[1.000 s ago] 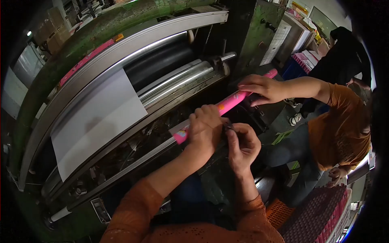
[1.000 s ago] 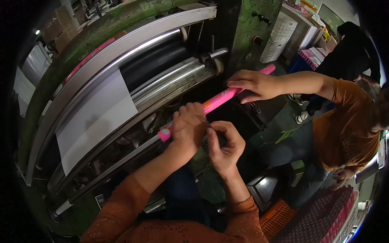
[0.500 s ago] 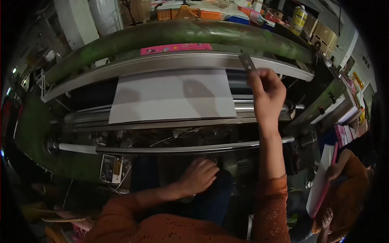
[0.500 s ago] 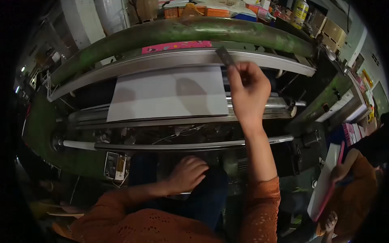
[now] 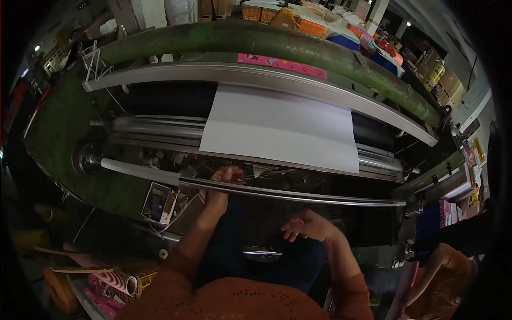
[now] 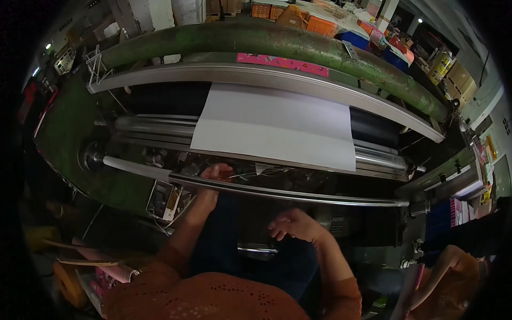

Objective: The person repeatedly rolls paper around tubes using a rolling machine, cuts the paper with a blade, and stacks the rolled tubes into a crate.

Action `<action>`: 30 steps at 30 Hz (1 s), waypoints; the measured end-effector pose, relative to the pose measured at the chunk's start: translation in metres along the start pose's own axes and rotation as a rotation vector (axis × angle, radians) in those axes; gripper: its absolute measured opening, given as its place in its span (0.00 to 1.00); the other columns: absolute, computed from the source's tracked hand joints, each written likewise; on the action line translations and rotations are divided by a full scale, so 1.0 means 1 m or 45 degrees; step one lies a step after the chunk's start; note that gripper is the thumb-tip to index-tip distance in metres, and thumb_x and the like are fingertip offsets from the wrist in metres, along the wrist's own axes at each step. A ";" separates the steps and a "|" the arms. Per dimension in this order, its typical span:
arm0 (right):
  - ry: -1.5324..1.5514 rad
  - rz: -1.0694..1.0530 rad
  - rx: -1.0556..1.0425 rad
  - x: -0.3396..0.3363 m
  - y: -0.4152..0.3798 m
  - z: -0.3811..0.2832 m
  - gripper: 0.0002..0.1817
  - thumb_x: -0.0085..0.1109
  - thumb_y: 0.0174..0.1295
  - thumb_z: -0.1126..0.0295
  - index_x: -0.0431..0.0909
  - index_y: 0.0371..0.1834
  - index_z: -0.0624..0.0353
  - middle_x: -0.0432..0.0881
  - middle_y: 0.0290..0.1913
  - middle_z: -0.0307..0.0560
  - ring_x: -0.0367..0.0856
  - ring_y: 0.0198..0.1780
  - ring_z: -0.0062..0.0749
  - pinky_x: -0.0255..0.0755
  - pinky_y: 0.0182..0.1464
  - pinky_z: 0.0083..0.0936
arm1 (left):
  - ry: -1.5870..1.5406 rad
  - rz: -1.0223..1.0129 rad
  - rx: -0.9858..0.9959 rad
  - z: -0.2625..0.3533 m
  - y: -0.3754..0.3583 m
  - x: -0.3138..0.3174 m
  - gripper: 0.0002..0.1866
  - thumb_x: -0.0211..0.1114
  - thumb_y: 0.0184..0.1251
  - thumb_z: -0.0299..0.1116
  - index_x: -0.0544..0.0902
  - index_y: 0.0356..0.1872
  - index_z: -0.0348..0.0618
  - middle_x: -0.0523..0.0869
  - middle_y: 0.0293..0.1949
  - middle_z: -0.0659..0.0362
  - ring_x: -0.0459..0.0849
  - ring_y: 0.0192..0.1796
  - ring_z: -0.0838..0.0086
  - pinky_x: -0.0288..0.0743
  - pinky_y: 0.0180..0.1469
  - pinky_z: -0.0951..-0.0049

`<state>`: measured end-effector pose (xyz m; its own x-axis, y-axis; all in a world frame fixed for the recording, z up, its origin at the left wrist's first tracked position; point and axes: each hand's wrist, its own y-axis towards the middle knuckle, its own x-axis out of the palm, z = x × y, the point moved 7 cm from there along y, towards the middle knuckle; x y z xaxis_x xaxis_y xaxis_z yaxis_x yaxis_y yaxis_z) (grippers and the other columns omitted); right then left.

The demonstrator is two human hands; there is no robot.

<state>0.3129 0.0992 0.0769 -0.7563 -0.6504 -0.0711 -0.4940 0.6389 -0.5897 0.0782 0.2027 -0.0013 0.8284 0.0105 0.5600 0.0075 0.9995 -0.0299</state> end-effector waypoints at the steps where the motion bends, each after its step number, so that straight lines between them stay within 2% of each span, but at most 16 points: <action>1: 0.178 0.230 -0.014 -0.012 0.008 0.036 0.11 0.57 0.63 0.69 0.81 0.45 0.62 0.86 0.35 0.45 0.85 0.33 0.26 0.72 0.32 0.21 | -0.003 0.003 -0.003 0.003 0.005 -0.004 0.19 0.62 0.71 0.48 0.80 0.48 0.40 0.85 0.44 0.56 0.84 0.46 0.73 0.77 0.48 0.71; 3: 0.795 0.680 -0.264 -0.068 0.013 0.080 0.10 0.58 0.65 0.63 0.82 0.41 0.56 0.84 0.32 0.42 0.82 0.31 0.25 0.73 0.32 0.19 | 0.015 -0.014 0.022 0.007 0.011 -0.011 0.21 0.63 0.69 0.50 0.80 0.48 0.40 0.86 0.44 0.54 0.85 0.46 0.71 0.78 0.49 0.71; 4: 1.328 0.907 -0.609 -0.101 0.017 0.104 0.07 0.61 0.64 0.66 0.79 0.40 0.56 0.84 0.36 0.40 0.81 0.38 0.24 0.73 0.36 0.23 | -0.042 0.029 0.053 0.014 0.011 -0.009 0.20 0.65 0.68 0.49 0.82 0.43 0.40 0.87 0.40 0.54 0.86 0.43 0.72 0.79 0.47 0.72; 5: 1.270 1.062 -0.650 -0.117 0.007 0.092 0.10 0.63 0.64 0.62 0.79 0.41 0.54 0.82 0.38 0.38 0.79 0.40 0.23 0.74 0.40 0.22 | -0.041 0.027 0.045 0.015 0.013 -0.010 0.20 0.65 0.68 0.49 0.82 0.43 0.40 0.87 0.40 0.54 0.86 0.43 0.72 0.79 0.47 0.72; 8: 1.387 1.115 -0.918 -0.153 0.010 0.092 0.13 0.64 0.64 0.56 0.79 0.40 0.53 0.82 0.38 0.38 0.79 0.38 0.24 0.73 0.43 0.22 | -0.016 0.063 -0.052 0.009 0.020 -0.013 0.16 0.68 0.66 0.46 0.83 0.31 0.41 0.87 0.32 0.57 0.86 0.36 0.73 0.80 0.43 0.73; 10: 1.261 1.239 -1.021 -0.157 0.004 0.084 0.14 0.64 0.64 0.56 0.78 0.38 0.55 0.81 0.36 0.38 0.78 0.37 0.25 0.73 0.41 0.22 | 0.013 0.049 -0.062 0.011 0.012 -0.015 0.15 0.69 0.65 0.44 0.83 0.33 0.41 0.87 0.32 0.58 0.86 0.36 0.74 0.80 0.42 0.74; 12: 1.220 1.200 -0.804 -0.160 0.010 0.118 0.14 0.63 0.65 0.58 0.78 0.41 0.58 0.80 0.35 0.39 0.77 0.37 0.24 0.72 0.40 0.24 | 0.051 0.028 -0.077 0.008 0.003 -0.016 0.14 0.69 0.65 0.43 0.83 0.34 0.41 0.86 0.33 0.59 0.85 0.37 0.75 0.79 0.42 0.74; 15: 1.270 1.139 -0.934 -0.145 0.001 0.108 0.16 0.60 0.66 0.64 0.77 0.49 0.65 0.80 0.40 0.44 0.78 0.41 0.30 0.73 0.47 0.29 | -0.026 0.406 0.045 0.018 -0.018 -0.016 0.10 0.69 0.65 0.35 0.81 0.40 0.42 0.83 0.35 0.62 0.83 0.38 0.78 0.79 0.41 0.72; 16: 1.316 1.343 -0.981 -0.138 -0.010 0.103 0.15 0.59 0.67 0.68 0.76 0.51 0.67 0.80 0.43 0.45 0.78 0.44 0.32 0.72 0.52 0.29 | -0.016 0.386 0.035 0.016 -0.021 -0.018 0.10 0.69 0.65 0.35 0.81 0.40 0.42 0.83 0.35 0.62 0.83 0.38 0.78 0.79 0.41 0.72; 18: 1.259 1.347 -0.919 -0.136 -0.012 0.123 0.14 0.59 0.66 0.70 0.77 0.51 0.66 0.81 0.44 0.45 0.78 0.47 0.31 0.71 0.56 0.28 | 0.089 0.151 0.079 0.013 -0.027 -0.023 0.12 0.66 0.68 0.31 0.78 0.49 0.41 0.82 0.41 0.58 0.83 0.41 0.74 0.80 0.46 0.71; 19: 1.258 1.359 -0.993 -0.130 -0.016 0.116 0.11 0.59 0.66 0.71 0.78 0.48 0.63 0.81 0.42 0.43 0.79 0.44 0.29 0.73 0.50 0.26 | 0.090 0.133 0.072 0.011 -0.030 -0.027 0.12 0.66 0.68 0.31 0.78 0.49 0.41 0.82 0.41 0.58 0.83 0.41 0.74 0.80 0.46 0.71; 21: 1.265 1.317 -0.936 -0.123 -0.022 0.127 0.07 0.59 0.65 0.71 0.80 0.43 0.61 0.81 0.38 0.39 0.78 0.38 0.24 0.74 0.42 0.21 | 0.066 0.052 0.077 0.007 -0.038 -0.031 0.08 0.64 0.69 0.33 0.80 0.43 0.40 0.84 0.35 0.59 0.84 0.37 0.74 0.79 0.45 0.70; 22: 1.261 1.377 -0.976 -0.117 -0.027 0.115 0.03 0.60 0.64 0.71 0.79 0.37 0.58 0.80 0.32 0.37 0.76 0.31 0.20 0.71 0.34 0.18 | 0.064 0.041 0.070 0.009 -0.043 -0.030 0.08 0.64 0.69 0.33 0.80 0.43 0.40 0.84 0.35 0.59 0.84 0.37 0.74 0.79 0.45 0.70; 24: 1.220 1.331 -0.975 -0.117 -0.027 0.133 0.04 0.61 0.64 0.70 0.78 0.33 0.56 0.79 0.29 0.36 0.75 0.29 0.18 0.68 0.32 0.16 | 0.177 0.125 -0.002 0.010 -0.053 -0.034 0.09 0.64 0.70 0.35 0.82 0.36 0.40 0.85 0.30 0.59 0.84 0.34 0.74 0.78 0.44 0.71; 28: 1.207 1.344 -0.804 -0.097 -0.043 0.132 0.07 0.61 0.65 0.69 0.75 0.29 0.53 0.77 0.27 0.32 0.72 0.28 0.16 0.65 0.30 0.15 | 0.193 0.136 -0.016 0.021 -0.074 -0.027 0.11 0.64 0.70 0.37 0.83 0.33 0.39 0.85 0.28 0.59 0.84 0.32 0.75 0.78 0.41 0.73; 30: 1.187 1.323 -0.799 -0.083 -0.053 0.116 0.06 0.62 0.65 0.69 0.76 0.31 0.53 0.77 0.26 0.32 0.72 0.27 0.15 0.65 0.30 0.15 | 0.259 0.132 -0.028 0.024 -0.083 -0.028 0.13 0.64 0.70 0.38 0.83 0.32 0.38 0.85 0.28 0.58 0.84 0.32 0.75 0.78 0.41 0.72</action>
<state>0.4520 0.0716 0.0206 -0.7446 0.5092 0.4316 0.4933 0.8554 -0.1581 0.0410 0.1200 0.0050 0.9213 0.1047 0.3746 -0.0729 0.9925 -0.0981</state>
